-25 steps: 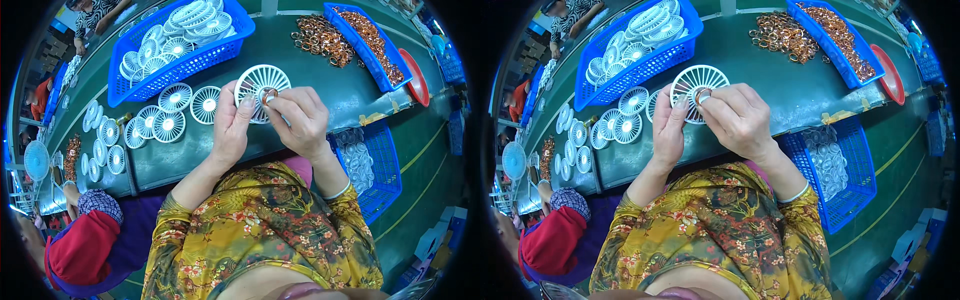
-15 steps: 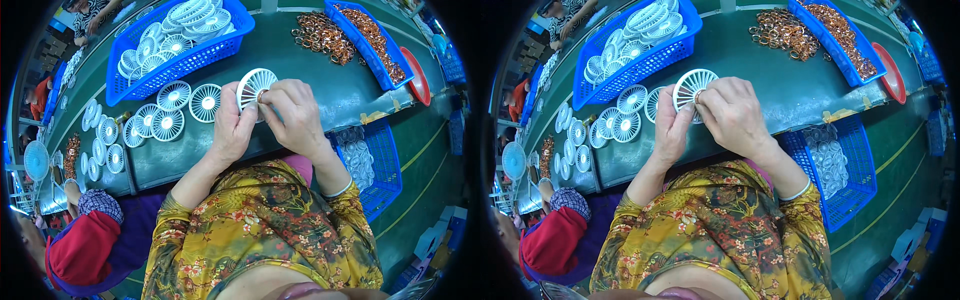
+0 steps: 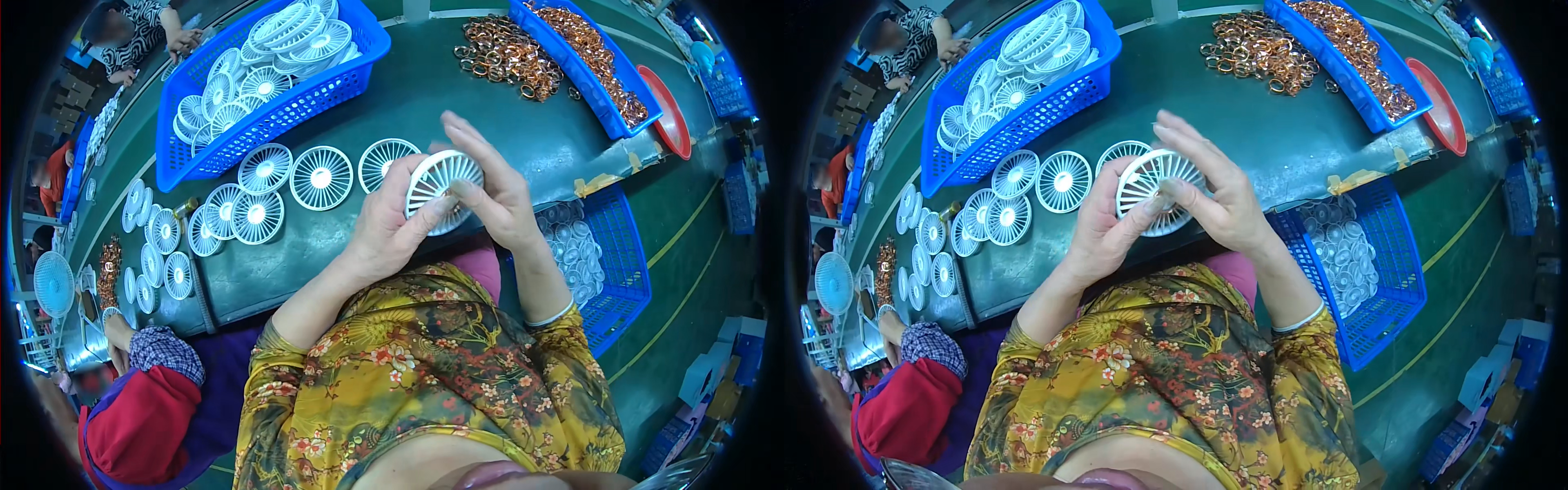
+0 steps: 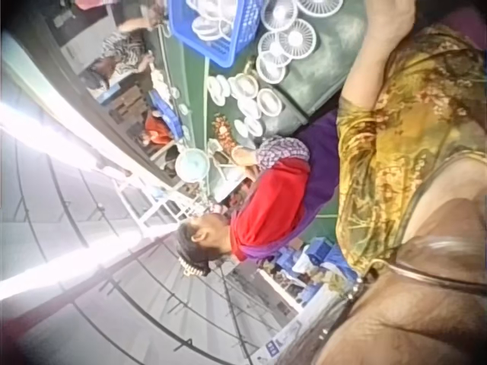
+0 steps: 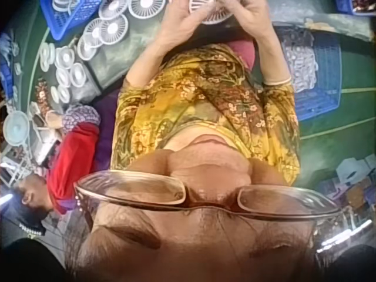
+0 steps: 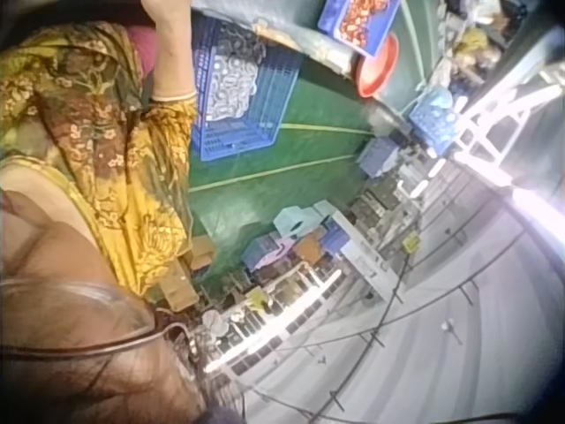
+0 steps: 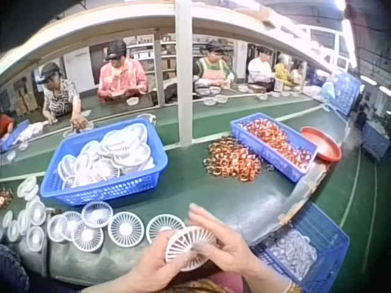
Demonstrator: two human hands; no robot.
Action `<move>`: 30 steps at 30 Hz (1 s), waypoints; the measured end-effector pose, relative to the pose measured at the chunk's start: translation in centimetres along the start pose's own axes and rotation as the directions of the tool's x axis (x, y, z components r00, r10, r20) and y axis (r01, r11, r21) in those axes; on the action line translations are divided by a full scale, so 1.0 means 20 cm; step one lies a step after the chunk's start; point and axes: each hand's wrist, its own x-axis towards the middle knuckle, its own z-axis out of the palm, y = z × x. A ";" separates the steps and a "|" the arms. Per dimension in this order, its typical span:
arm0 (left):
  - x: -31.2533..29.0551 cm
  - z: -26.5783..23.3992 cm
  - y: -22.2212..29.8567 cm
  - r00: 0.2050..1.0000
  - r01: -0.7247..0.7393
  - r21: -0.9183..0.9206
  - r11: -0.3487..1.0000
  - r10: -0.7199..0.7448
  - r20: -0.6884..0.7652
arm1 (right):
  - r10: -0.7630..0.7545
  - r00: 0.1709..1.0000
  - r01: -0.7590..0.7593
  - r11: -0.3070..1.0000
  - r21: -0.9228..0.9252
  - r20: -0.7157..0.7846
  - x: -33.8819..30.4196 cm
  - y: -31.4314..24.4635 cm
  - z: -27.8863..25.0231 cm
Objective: Manually assembling components into plastic fan guards and using a mallet to tap them into place on a factory production line.
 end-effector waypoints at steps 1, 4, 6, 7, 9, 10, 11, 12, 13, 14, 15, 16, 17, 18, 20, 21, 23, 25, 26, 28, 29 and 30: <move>0.02 -0.01 0.00 1.000 -0.004 0.092 0.996 0.004 -0.004 | 0.149 0.989 -0.149 0.976 0.159 0.014 -0.01 0.02 0.01; 0.03 0.02 -0.01 0.998 -0.067 0.170 0.983 0.069 -0.009 | 0.306 0.950 -0.310 0.895 0.319 0.066 -0.02 0.05 -0.02; 0.06 0.03 -0.01 0.980 -0.181 0.368 0.912 0.200 -0.013 | 0.328 0.934 -0.356 0.894 0.273 0.141 0.03 0.08 -0.08; 0.07 0.04 -0.01 0.969 -0.217 0.486 0.847 0.249 -0.001 | 0.302 0.942 -0.327 0.926 0.191 0.146 0.08 0.13 -0.12; 0.12 0.07 -0.06 0.921 -0.290 0.688 0.666 0.389 0.012 | 0.402 0.915 -0.401 0.911 0.097 0.005 0.17 0.25 -0.23; 0.16 0.09 -0.05 0.911 -0.301 0.775 0.556 0.408 0.062 | 0.369 0.919 -0.395 0.864 -0.312 -0.139 0.21 0.35 -0.32; 0.19 0.12 -0.04 0.924 -0.285 0.791 0.542 0.375 0.076 | 0.250 0.923 -0.383 0.636 -0.670 -0.291 0.25 0.41 -0.37; 0.22 0.13 -0.08 0.934 -0.267 0.853 0.448 0.338 0.114 | 0.191 0.920 -0.391 0.424 -0.817 -0.342 0.25 0.50 -0.42; 0.24 0.14 -0.12 0.946 -0.244 0.906 0.346 0.293 0.142 | 0.300 0.881 -0.436 0.209 -0.876 -0.367 0.25 0.56 -0.45; 0.25 0.15 -0.09 0.983 -0.182 0.934 0.307 0.083 0.164 | 0.315 0.868 -0.448 0.165 -0.879 -0.383 0.21 0.63 -0.50; 0.24 0.15 -0.13 0.971 -0.196 0.941 0.276 0.189 0.146 | 0.338 0.870 -0.429 0.159 -0.889 -0.359 0.20 0.65 -0.51; 0.23 0.13 -0.17 0.947 -0.205 0.948 0.242 0.294 0.129 | 0.359 0.872 -0.405 0.152 -0.902 -0.332 0.20 0.65 -0.49; 0.23 0.11 -0.13 0.915 -0.277 0.900 0.337 0.380 0.139 | 0.356 0.882 -0.388 0.171 -0.906 -0.310 0.18 0.63 -0.46; 0.24 0.05 -0.09 0.898 -0.288 0.872 0.394 0.427 0.104 | 0.354 0.895 -0.363 0.219 -0.906 -0.272 0.17 0.61 -0.44; 0.30 -0.15 0.03 0.860 -0.334 0.827 0.453 0.505 0.070 | 0.352 0.903 -0.350 0.264 -0.899 -0.248 0.14 0.55 -0.43; 0.32 -0.28 0.06 0.830 -0.284 0.844 0.456 0.557 -0.021 | 0.344 0.908 -0.349 0.310 -0.884 -0.238 0.13 0.52 -0.42; 0.37 -0.59 0.08 0.819 -0.022 0.952 0.305 0.552 -0.158 | 0.340 0.910 -0.358 0.348 -0.867 -0.239 0.11 0.50 -0.40; 0.40 -0.93 0.14 0.904 0.349 0.898 0.266 0.157 -0.398 | 0.279 0.938 -0.319 0.450 -0.834 -0.208 0.10 0.48 -0.38; 0.39 -1.10 0.09 0.860 0.493 0.850 0.183 0.042 -0.508 | 0.292 0.932 -0.335 0.466 -0.819 -0.214 0.10 0.45 -0.36; 0.32 -1.42 0.04 0.882 0.465 0.885 0.014 -0.101 -0.461 | 0.304 0.934 -0.328 0.521 -0.788 -0.188 0.11 0.43 -0.32; 0.31 -1.45 0.05 0.875 0.466 0.885 -0.029 -0.137 -0.465 | 0.315 0.930 -0.343 0.558 -0.756 -0.189 0.10 0.40 -0.31; 0.32 -1.44 0.10 0.844 0.484 0.873 -0.065 -0.230 -0.485 | 0.293 0.939 -0.328 0.592 -0.736 -0.183 0.08 0.41 -0.30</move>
